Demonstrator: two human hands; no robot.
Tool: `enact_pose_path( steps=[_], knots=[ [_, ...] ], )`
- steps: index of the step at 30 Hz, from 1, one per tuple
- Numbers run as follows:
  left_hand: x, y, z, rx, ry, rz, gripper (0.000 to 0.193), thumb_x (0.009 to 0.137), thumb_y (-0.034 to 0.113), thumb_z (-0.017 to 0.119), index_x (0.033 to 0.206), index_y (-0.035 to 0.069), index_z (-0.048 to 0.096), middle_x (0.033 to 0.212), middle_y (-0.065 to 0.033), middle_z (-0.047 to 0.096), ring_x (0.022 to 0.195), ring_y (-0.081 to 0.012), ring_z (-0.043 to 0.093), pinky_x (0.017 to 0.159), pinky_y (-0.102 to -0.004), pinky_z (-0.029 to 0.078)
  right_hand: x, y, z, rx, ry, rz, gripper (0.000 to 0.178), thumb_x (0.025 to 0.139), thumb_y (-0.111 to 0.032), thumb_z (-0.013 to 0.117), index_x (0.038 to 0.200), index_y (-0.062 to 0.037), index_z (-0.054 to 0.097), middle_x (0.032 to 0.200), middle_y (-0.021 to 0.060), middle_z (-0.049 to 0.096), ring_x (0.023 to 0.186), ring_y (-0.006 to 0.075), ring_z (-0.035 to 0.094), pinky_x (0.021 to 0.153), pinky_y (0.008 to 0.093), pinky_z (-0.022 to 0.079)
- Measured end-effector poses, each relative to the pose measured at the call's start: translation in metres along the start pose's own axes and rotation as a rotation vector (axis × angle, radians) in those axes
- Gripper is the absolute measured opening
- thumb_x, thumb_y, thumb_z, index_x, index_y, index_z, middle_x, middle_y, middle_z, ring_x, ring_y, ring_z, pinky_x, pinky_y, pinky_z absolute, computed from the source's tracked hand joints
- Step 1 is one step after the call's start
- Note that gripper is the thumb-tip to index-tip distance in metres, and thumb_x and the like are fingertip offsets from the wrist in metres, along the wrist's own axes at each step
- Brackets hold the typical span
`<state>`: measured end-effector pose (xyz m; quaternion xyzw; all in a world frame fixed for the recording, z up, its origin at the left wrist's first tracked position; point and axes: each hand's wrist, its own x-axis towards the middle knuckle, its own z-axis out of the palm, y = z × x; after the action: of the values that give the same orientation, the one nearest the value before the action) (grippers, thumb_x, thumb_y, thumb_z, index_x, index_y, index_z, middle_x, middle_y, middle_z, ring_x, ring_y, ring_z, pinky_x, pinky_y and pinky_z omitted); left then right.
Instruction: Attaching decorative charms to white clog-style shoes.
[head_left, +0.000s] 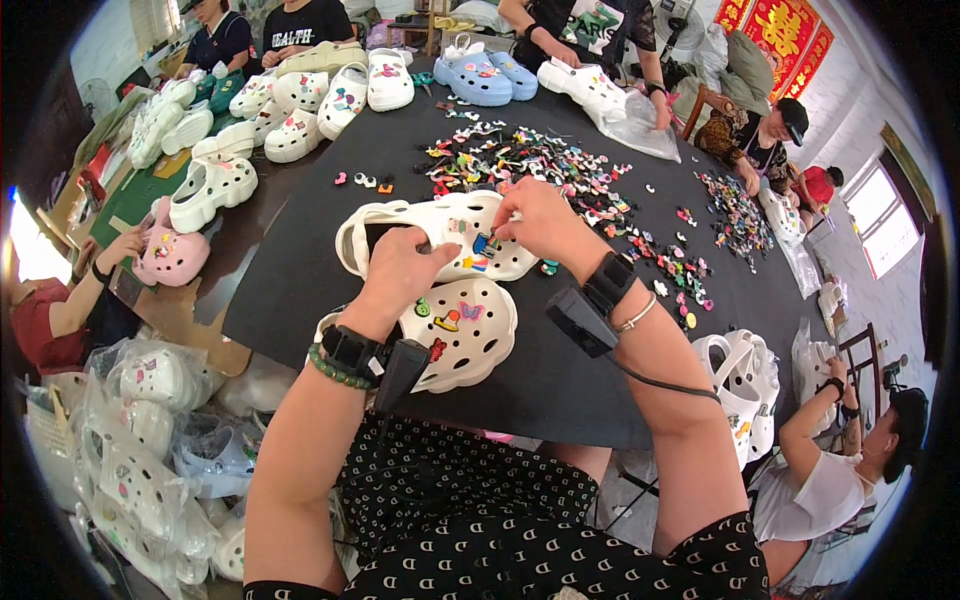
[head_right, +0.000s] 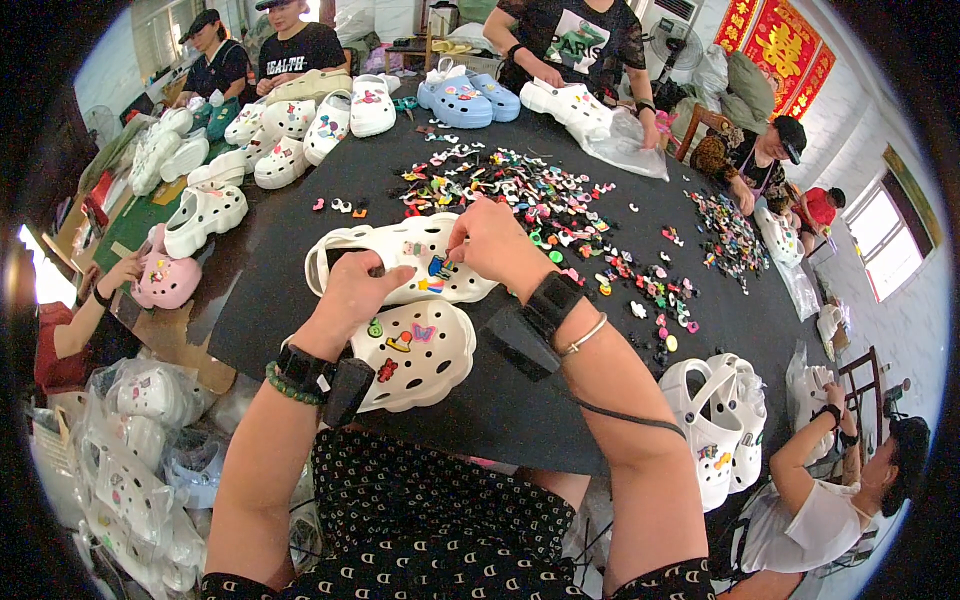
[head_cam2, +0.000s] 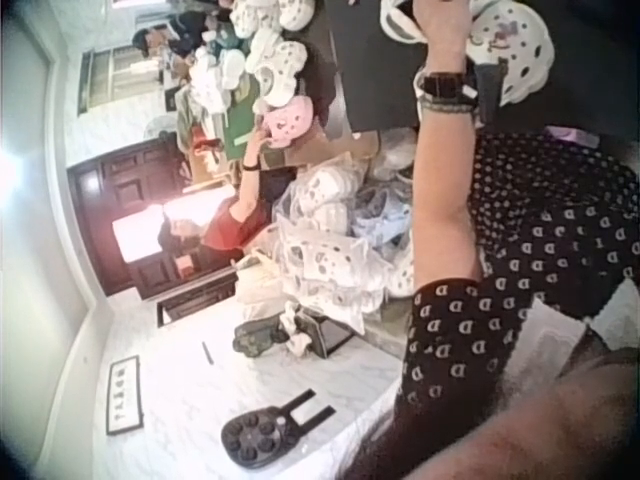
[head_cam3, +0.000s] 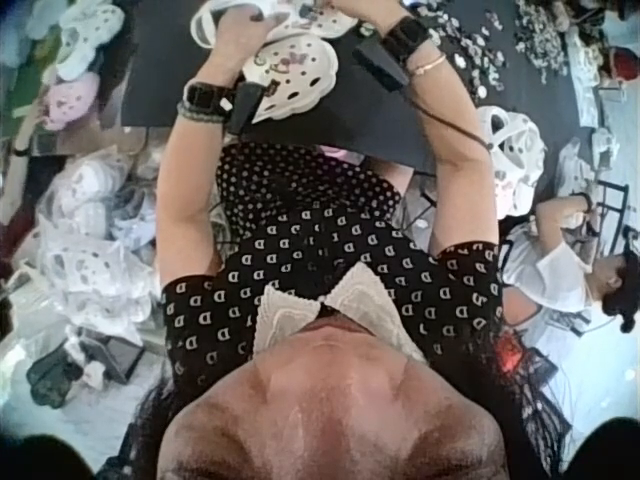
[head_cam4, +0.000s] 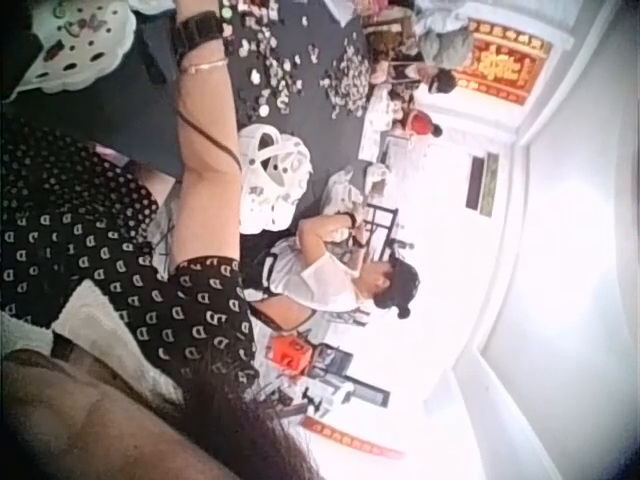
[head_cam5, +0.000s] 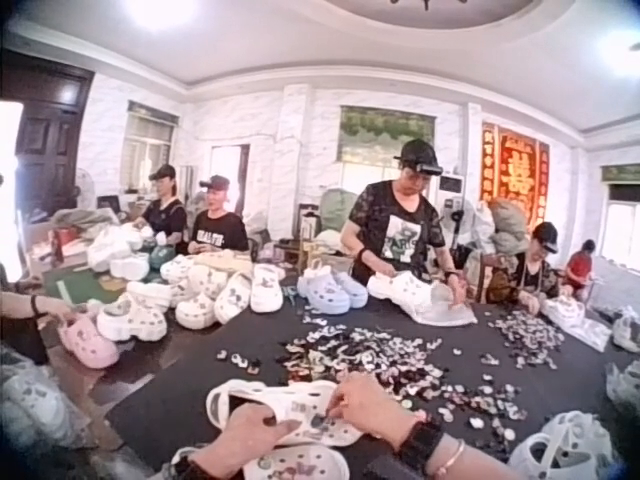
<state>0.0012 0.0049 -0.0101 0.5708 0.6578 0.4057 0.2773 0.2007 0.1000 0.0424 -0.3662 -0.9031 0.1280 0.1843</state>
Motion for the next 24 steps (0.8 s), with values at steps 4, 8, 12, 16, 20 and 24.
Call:
enact_pose_path(
  steps=[4, 8, 12, 16, 20, 24],
  knots=[
    [-0.001, 0.008, -0.003, -0.016, -0.028, -0.064, 0.039, 0.078, 0.033, 0.077, 0.079, -0.005, 0.067, 0.066, -0.0177, 0.061, 0.061, -0.0269, 0.059, 0.061, -0.0387, 0.047, 0.005, -0.003, 0.005, -0.171, -0.060, 0.024, 0.012, 0.072, -0.014, 0.078, 0.079, -0.0069, 0.071, 0.095, 0.0132, 0.060, 0.096, 0.0310, 0.059, 0.084, 0.0395, 0.048],
    [-0.005, 0.015, -0.006, 0.031, -0.014, -0.014, 0.038, 0.078, 0.032, 0.077, 0.078, -0.005, 0.067, 0.066, -0.0179, 0.061, 0.059, -0.0272, 0.058, 0.060, -0.0389, 0.047, 0.005, 0.004, -0.006, -0.005, -0.070, 0.139, 0.014, 0.076, -0.014, 0.075, 0.084, -0.0051, 0.069, 0.094, 0.0153, 0.062, 0.094, 0.0325, 0.061, 0.083, 0.0402, 0.049],
    [-0.003, 0.008, -0.003, 0.071, -0.020, -0.021, 0.035, 0.080, 0.029, 0.075, 0.080, -0.005, 0.068, 0.066, -0.0175, 0.062, 0.059, -0.0271, 0.060, 0.060, -0.0387, 0.047, 0.003, 0.001, 0.003, 0.001, -0.014, 0.127, 0.012, 0.076, -0.012, 0.075, 0.080, -0.0036, 0.069, 0.088, 0.0151, 0.063, 0.091, 0.0322, 0.061, 0.081, 0.0413, 0.049],
    [-0.003, 0.005, -0.002, -0.055, 0.001, 0.004, 0.036, 0.079, 0.031, 0.075, 0.081, -0.005, 0.068, 0.068, -0.0179, 0.063, 0.061, -0.0267, 0.061, 0.061, -0.0381, 0.048, 0.004, -0.002, 0.002, -0.039, 0.008, 0.007, 0.010, 0.074, -0.011, 0.076, 0.078, -0.0043, 0.070, 0.082, 0.0137, 0.062, 0.090, 0.0302, 0.061, 0.079, 0.0410, 0.049],
    [-0.002, 0.008, -0.004, 0.077, -0.015, 0.002, 0.038, 0.080, 0.031, 0.075, 0.082, -0.006, 0.068, 0.071, -0.0178, 0.065, 0.061, -0.0252, 0.062, 0.062, -0.0374, 0.049, -0.010, 0.001, 0.001, -0.014, -0.088, 0.009, 0.012, 0.072, -0.006, 0.078, 0.080, -0.0066, 0.068, 0.110, 0.0132, 0.059, 0.106, 0.0307, 0.057, 0.091, 0.0398, 0.047],
    [-0.005, 0.012, -0.005, 0.011, -0.019, -0.026, 0.042, 0.079, 0.034, 0.075, 0.079, -0.007, 0.067, 0.069, -0.0190, 0.063, 0.061, -0.0281, 0.061, 0.063, -0.0384, 0.048, -0.018, -0.006, 0.014, -0.111, -0.010, 0.028, 0.014, 0.072, -0.004, 0.077, 0.081, -0.0051, 0.067, 0.117, 0.0128, 0.057, 0.110, 0.0315, 0.054, 0.095, 0.0396, 0.045]
  ],
)
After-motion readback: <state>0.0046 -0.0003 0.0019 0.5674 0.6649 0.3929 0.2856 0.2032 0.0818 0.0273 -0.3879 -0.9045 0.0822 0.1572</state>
